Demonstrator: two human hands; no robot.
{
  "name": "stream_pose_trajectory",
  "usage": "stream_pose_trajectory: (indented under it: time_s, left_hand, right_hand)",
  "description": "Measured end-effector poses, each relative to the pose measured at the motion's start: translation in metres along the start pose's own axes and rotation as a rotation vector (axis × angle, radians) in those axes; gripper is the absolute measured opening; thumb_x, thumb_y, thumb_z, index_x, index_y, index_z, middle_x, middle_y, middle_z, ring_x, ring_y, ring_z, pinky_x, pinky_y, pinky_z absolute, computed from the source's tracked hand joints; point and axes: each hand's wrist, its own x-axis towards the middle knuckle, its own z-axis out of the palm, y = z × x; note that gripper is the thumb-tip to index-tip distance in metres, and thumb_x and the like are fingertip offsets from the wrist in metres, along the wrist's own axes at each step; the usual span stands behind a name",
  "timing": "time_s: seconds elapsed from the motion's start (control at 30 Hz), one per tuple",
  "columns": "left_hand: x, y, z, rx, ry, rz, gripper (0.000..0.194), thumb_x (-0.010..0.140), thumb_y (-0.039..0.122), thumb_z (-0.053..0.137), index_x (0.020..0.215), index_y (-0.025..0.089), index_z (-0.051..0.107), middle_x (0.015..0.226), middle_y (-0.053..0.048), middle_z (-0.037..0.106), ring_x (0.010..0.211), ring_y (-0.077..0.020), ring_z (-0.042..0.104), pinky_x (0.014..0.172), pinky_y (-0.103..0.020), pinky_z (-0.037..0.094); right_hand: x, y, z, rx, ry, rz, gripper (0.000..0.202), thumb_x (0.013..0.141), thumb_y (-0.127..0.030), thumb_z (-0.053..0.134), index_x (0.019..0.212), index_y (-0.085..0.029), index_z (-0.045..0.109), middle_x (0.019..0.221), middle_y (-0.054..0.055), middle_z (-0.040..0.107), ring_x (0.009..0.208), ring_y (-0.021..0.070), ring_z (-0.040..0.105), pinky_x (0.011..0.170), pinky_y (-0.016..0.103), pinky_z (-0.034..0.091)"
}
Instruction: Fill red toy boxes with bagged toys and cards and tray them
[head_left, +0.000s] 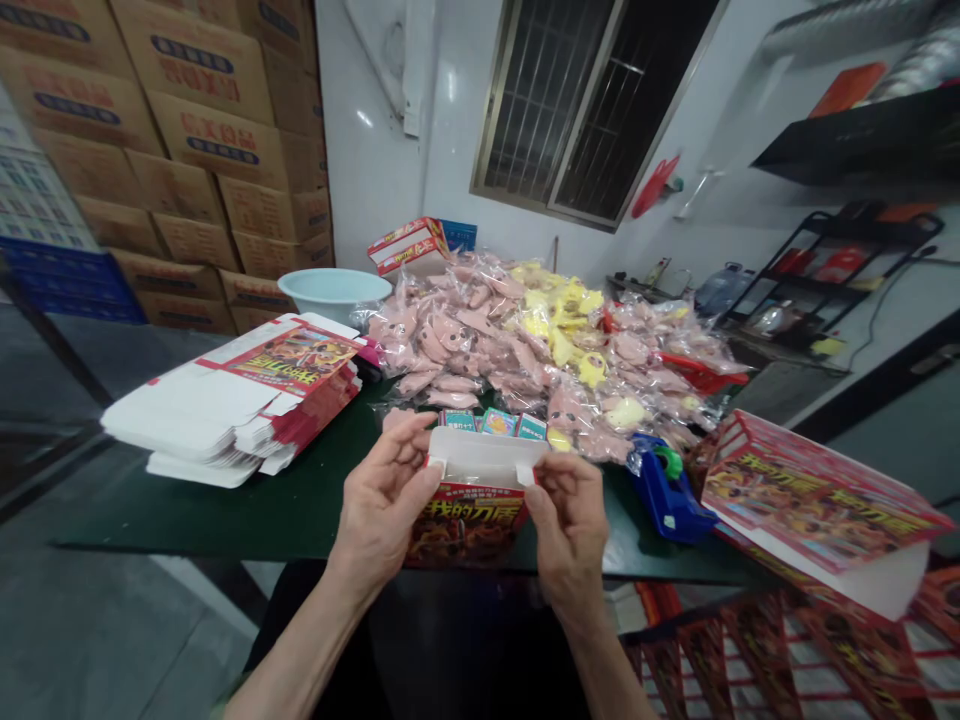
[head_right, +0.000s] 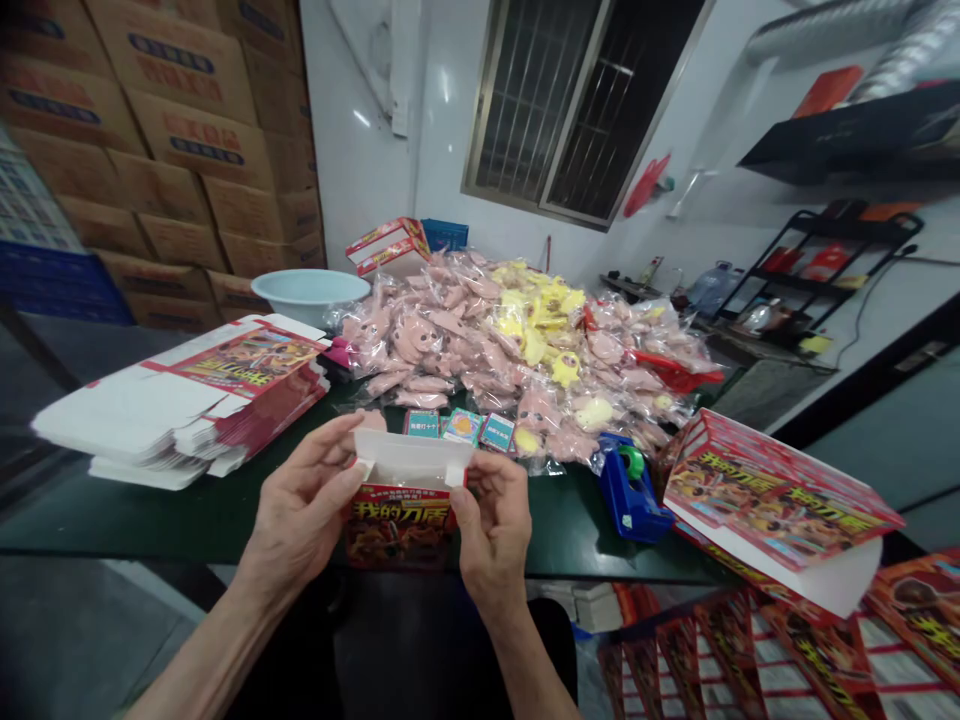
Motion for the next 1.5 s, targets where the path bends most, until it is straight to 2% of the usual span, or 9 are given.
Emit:
stream_pose_trajectory:
  time_s: [0.1,0.17,0.33,0.53,0.77,0.9,1.1,1.3,1.5]
  left_hand:
    - [-0.004,0.001,-0.002,0.048,0.086,0.029,0.039,0.077,0.019,0.066,0.115,0.022,0.06,0.103,-0.005,0.067,0.091,-0.0139,0.064,0.083,-0.024,0.05]
    - [-0.005,0.002,-0.007,0.162,0.124,0.123,0.031,0.077,0.017,0.065,0.108,0.022,0.063,0.102,-0.004,0.066,0.088,-0.0133,0.063,0.08,-0.023,0.05]
    - [0.002,0.004,-0.016,0.331,-0.039,0.364,0.007,0.08,0.013,0.059,0.08,0.019,0.062,0.09,-0.004,0.06,0.087,-0.0149,0.057,0.078,-0.027,0.047]
    - [-0.003,0.007,-0.014,0.106,-0.117,0.176,0.01,0.084,0.025,0.053,0.086,0.019,0.059,0.107,-0.011,0.061,0.103,-0.0247,0.057,0.082,-0.037,0.049]
    - [-0.004,0.023,-0.007,0.424,-0.134,0.24,0.011,0.08,0.016,0.059,0.091,0.018,0.057,0.093,-0.007,0.062,0.092,-0.0177,0.06,0.081,-0.028,0.049]
    - [-0.003,0.015,-0.01,0.319,-0.108,0.215,0.01,0.082,0.015,0.058,0.09,0.019,0.06,0.097,-0.006,0.063,0.095,-0.0171,0.06,0.08,-0.026,0.05]
    - [-0.002,0.01,-0.015,0.169,-0.019,0.12,0.004,0.079,0.018,0.063,0.082,0.019,0.065,0.092,-0.005,0.064,0.085,-0.0162,0.06,0.074,-0.027,0.05]
    - [0.002,0.018,-0.018,0.111,-0.091,0.067,0.003,0.076,0.018,0.066,0.078,0.018,0.068,0.087,-0.006,0.065,0.083,-0.0167,0.06,0.07,-0.027,0.051]
    - [0.001,0.011,-0.021,0.11,-0.129,0.166,0.011,0.079,0.016,0.061,0.084,0.019,0.07,0.093,-0.008,0.066,0.088,-0.0176,0.062,0.073,-0.029,0.052]
  right_hand:
    - [0.006,0.008,0.006,0.198,-0.09,0.17,0.042,0.085,-0.018,0.056,0.125,-0.026,0.045,0.102,0.004,0.061,0.09,0.0134,0.06,0.081,0.028,0.049]
    - [0.012,0.015,0.008,0.281,-0.182,0.194,0.032,0.085,-0.02,0.057,0.116,-0.025,0.052,0.103,0.004,0.06,0.092,0.0147,0.059,0.083,0.029,0.048]
    - [0.017,0.017,0.004,0.211,-0.212,0.034,0.008,0.086,-0.016,0.054,0.088,-0.022,0.058,0.1,0.003,0.056,0.096,0.0154,0.055,0.083,0.03,0.046]
    - [0.009,0.0,-0.003,0.044,-0.249,0.004,0.014,0.082,-0.023,0.06,0.096,-0.021,0.058,0.108,0.008,0.055,0.101,0.0197,0.054,0.083,0.033,0.047]
    - [0.011,-0.012,0.002,-0.105,-0.196,0.024,0.018,0.083,-0.017,0.06,0.099,-0.024,0.058,0.094,0.003,0.059,0.091,0.0147,0.058,0.075,0.025,0.05]
    - [0.013,-0.021,0.004,-0.231,-0.239,0.02,0.018,0.085,-0.019,0.057,0.101,-0.024,0.062,0.094,0.003,0.059,0.088,0.0155,0.057,0.074,0.027,0.049]
    - [0.005,-0.03,0.021,-0.279,-0.111,-0.008,0.013,0.086,-0.018,0.053,0.091,-0.023,0.064,0.091,0.003,0.056,0.087,0.0162,0.057,0.074,0.029,0.047]
    - [0.002,-0.029,0.026,-0.298,-0.093,-0.05,0.015,0.087,-0.016,0.051,0.091,-0.023,0.063,0.092,0.003,0.054,0.086,0.0162,0.056,0.072,0.03,0.046]
    - [-0.011,-0.01,0.029,-0.393,-0.025,-0.205,0.024,0.087,-0.013,0.046,0.104,-0.024,0.059,0.104,0.006,0.052,0.097,0.0193,0.054,0.083,0.038,0.046]
